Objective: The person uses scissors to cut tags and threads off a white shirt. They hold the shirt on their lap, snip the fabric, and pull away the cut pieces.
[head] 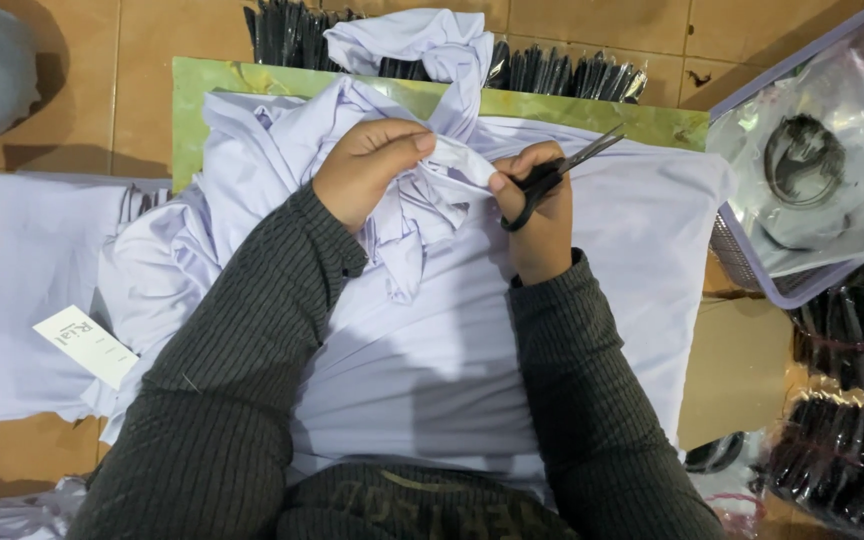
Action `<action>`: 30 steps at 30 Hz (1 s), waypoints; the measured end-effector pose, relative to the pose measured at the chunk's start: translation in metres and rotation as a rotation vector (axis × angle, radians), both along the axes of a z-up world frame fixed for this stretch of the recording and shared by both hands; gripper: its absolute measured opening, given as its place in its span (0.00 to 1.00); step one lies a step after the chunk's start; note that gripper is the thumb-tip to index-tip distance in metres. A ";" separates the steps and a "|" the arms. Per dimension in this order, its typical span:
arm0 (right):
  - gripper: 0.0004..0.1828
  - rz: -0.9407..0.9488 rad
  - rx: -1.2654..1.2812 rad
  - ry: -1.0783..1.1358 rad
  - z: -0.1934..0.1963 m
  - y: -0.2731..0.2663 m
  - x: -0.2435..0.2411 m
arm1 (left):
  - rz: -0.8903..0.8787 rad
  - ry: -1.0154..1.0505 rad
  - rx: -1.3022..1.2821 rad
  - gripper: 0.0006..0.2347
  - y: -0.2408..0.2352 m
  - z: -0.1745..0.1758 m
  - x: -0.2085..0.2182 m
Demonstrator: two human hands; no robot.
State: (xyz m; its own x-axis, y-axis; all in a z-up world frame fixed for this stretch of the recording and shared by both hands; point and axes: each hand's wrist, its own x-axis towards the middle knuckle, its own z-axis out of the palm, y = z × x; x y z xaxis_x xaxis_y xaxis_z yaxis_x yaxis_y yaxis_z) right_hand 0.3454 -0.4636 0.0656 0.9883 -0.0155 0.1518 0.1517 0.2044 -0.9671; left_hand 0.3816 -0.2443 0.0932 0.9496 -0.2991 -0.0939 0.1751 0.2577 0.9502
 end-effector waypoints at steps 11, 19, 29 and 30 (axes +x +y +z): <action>0.23 -0.019 -0.988 0.027 0.033 0.002 -0.012 | 0.154 -0.070 -0.019 0.07 -0.002 0.006 -0.003; 0.27 0.126 -1.197 0.371 0.055 0.017 -0.008 | 0.101 -0.149 -0.029 0.07 -0.004 -0.002 -0.005; 0.23 0.163 -1.121 0.350 0.052 0.016 -0.004 | 0.040 -0.226 0.004 0.06 -0.001 -0.010 -0.003; 0.22 0.178 -1.098 0.360 0.053 0.016 -0.005 | 0.037 -0.226 0.000 0.07 0.000 -0.011 -0.003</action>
